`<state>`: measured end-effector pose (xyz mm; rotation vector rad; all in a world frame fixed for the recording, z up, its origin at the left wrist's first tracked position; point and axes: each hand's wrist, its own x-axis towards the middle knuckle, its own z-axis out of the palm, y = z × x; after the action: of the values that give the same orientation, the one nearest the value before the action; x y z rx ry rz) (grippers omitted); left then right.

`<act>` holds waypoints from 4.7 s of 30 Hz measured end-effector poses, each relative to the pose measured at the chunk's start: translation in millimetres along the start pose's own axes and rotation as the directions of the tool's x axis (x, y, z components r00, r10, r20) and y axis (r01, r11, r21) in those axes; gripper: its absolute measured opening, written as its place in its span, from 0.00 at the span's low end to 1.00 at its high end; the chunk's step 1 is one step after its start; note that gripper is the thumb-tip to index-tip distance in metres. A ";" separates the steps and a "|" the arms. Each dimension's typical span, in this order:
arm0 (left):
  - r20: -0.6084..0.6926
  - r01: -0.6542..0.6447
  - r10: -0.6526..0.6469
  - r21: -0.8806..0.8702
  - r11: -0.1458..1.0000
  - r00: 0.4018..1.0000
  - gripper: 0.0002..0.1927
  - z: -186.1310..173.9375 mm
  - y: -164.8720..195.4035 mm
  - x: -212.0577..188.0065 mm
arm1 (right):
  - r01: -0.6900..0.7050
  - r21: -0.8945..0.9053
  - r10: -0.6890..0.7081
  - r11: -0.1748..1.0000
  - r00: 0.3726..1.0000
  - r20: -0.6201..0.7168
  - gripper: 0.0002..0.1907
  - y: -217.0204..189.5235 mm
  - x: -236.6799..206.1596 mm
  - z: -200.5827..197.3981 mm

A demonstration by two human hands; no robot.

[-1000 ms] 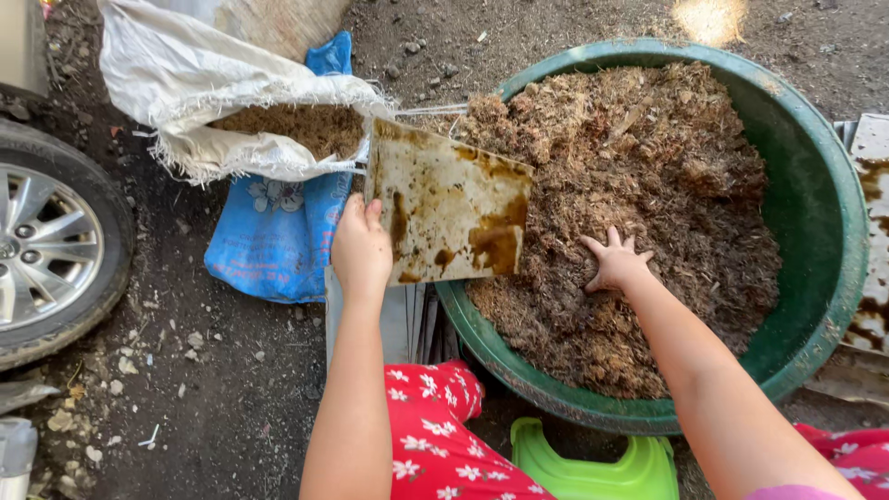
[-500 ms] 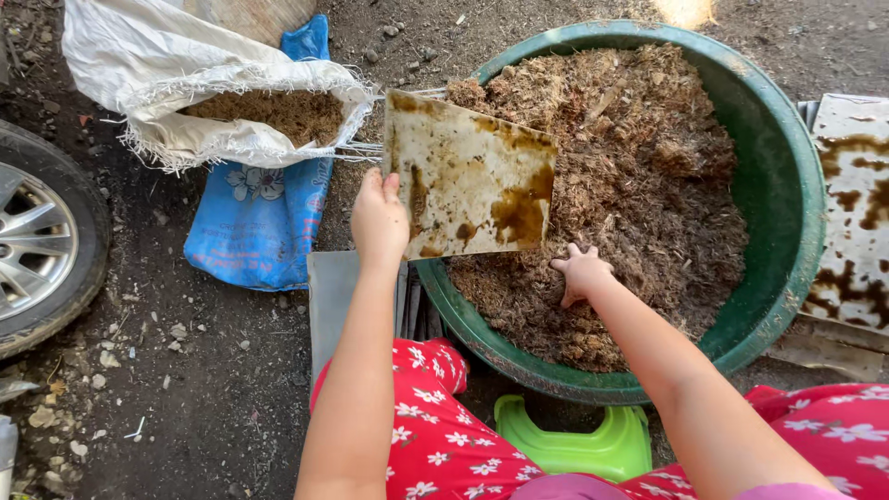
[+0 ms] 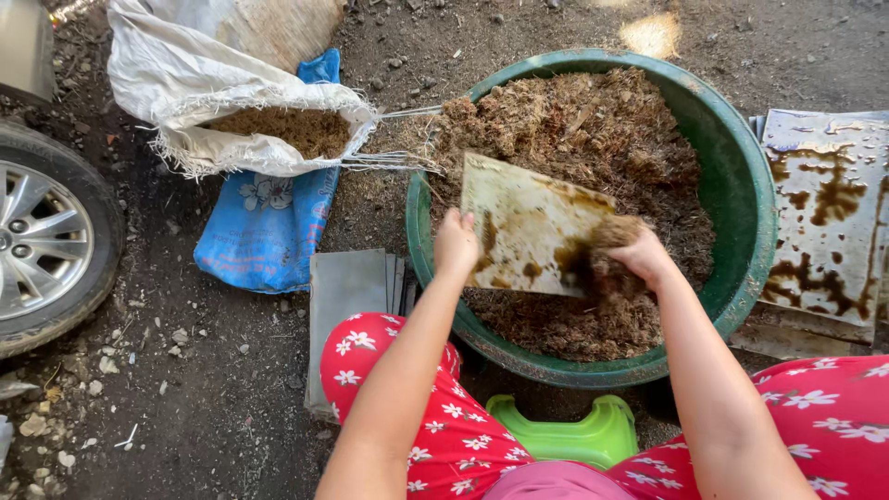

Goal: The person sits on a low stool and repeatedly scoops a fibrous brown material from a large green basin onto a flat rectangular board. They press and rub the material onto the board with their hands, then lift the board to remove excess material back into the basin. This cycle is repeated continuously.

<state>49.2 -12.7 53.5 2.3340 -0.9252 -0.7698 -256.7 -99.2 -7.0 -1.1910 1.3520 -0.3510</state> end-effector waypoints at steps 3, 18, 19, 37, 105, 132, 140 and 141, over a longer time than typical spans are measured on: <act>0.007 -0.025 0.025 -0.015 1.000 1.000 0.20 33.6 -12.2 -17.0 | -0.047 -0.305 0.064 0.951 0.997 0.047 0.55 -48.9 -17.0 32.0; 0.000 -0.038 0.039 0.129 0.991 0.999 0.18 64.0 -22.5 -31.9 | -0.185 -0.306 0.013 0.934 0.872 -0.489 0.23 89.8 34.1 84.1; 0.011 -0.069 0.069 0.112 0.991 0.998 0.18 63.8 -19.4 -31.0 | -0.210 -0.232 0.055 0.950 0.841 -0.538 0.21 104.3 38.6 69.4; -0.031 -0.273 0.277 0.086 0.958 0.960 0.17 50.9 -4.4 -29.3 | 0.238 -0.353 -0.379 0.905 0.829 -0.412 0.26 -6.7 -6.3 126.6; -0.054 -0.399 0.395 -0.113 0.910 0.917 0.17 56.1 53.8 13.0 | 0.572 -0.474 -0.741 0.669 0.562 -0.368 0.19 -59.7 28.5 119.4; -0.052 -0.374 0.370 -0.131 0.918 0.927 0.16 59.9 34.1 11.2 | 0.553 -0.481 -0.725 0.680 0.604 -0.331 0.09 -59.5 87.0 106.7; 0.041 -0.240 0.248 -0.138 0.961 0.968 0.17 44.9 40.5 2.6 | -0.049 -0.110 -0.024 0.993 0.811 -0.585 0.16 -45.7 126.9 68.6; 0.055 -0.237 0.244 -0.118 0.964 0.968 0.16 44.3 42.0 3.9 | -0.097 -0.157 -0.021 0.983 0.787 -0.616 0.17 -46.1 126.2 67.6</act>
<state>3.8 -53.2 47.3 2.0633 -1.1419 -0.7830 -144.8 -187.8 -54.4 -1.2473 2.0122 -0.6397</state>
